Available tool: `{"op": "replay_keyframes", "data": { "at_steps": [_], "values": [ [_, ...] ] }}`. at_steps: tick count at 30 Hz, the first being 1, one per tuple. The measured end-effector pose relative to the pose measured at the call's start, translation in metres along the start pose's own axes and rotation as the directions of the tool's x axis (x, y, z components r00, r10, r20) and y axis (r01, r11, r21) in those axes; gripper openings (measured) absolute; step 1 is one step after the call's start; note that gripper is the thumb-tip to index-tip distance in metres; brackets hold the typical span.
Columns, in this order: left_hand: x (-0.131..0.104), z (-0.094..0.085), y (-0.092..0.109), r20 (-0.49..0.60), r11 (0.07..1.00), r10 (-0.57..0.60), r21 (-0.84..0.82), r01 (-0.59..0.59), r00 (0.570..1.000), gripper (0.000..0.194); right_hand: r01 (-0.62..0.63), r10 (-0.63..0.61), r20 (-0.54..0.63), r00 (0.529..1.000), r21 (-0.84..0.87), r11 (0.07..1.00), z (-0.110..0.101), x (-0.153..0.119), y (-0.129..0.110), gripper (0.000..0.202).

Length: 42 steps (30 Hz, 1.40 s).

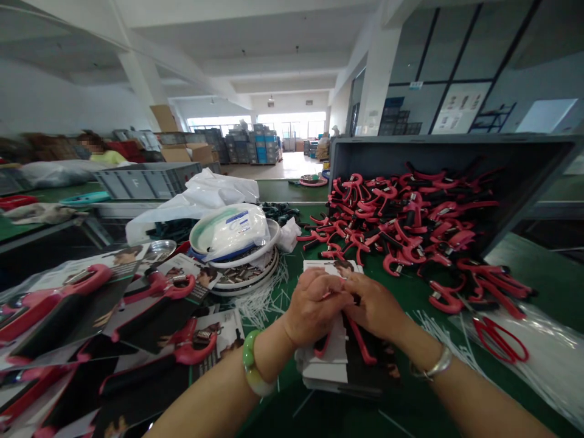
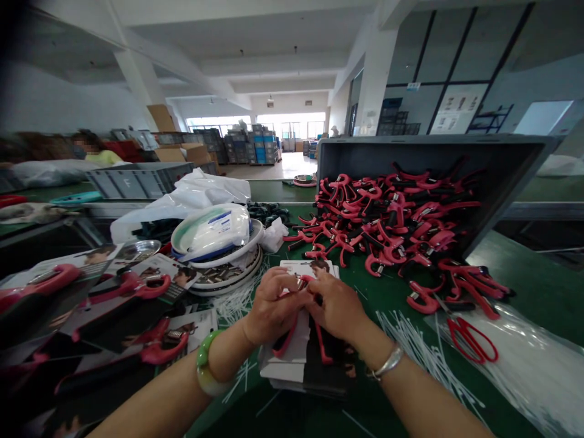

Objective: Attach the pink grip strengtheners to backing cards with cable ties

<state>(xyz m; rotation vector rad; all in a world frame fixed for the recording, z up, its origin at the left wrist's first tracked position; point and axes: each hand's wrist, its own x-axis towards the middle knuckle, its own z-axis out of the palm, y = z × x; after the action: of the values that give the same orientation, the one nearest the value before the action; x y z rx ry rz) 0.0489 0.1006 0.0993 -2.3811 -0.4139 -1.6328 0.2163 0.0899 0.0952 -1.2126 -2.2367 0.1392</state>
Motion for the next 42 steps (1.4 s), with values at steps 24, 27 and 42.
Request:
{"op": "replay_keyframes", "data": {
  "at_steps": [24,27,42],
  "values": [
    [-0.050,-0.063,0.013,0.139,0.420,-0.895,-0.058,0.906,0.423,0.037,0.221,-0.189,0.333,0.924,-0.061,0.973,-0.047,-0.033,-0.036,0.014],
    [-0.070,-0.065,0.029,0.268,0.143,-0.932,-0.345,0.928,0.243,0.042,0.226,-0.195,0.297,0.935,-0.074,0.971,-0.043,-0.036,-0.039,0.009],
    [-0.060,-0.034,0.035,0.204,0.815,-0.560,-0.036,0.578,0.803,0.018,-0.126,0.137,-0.020,0.990,0.290,0.949,-0.007,-0.030,-0.050,0.016]
  ]
}}
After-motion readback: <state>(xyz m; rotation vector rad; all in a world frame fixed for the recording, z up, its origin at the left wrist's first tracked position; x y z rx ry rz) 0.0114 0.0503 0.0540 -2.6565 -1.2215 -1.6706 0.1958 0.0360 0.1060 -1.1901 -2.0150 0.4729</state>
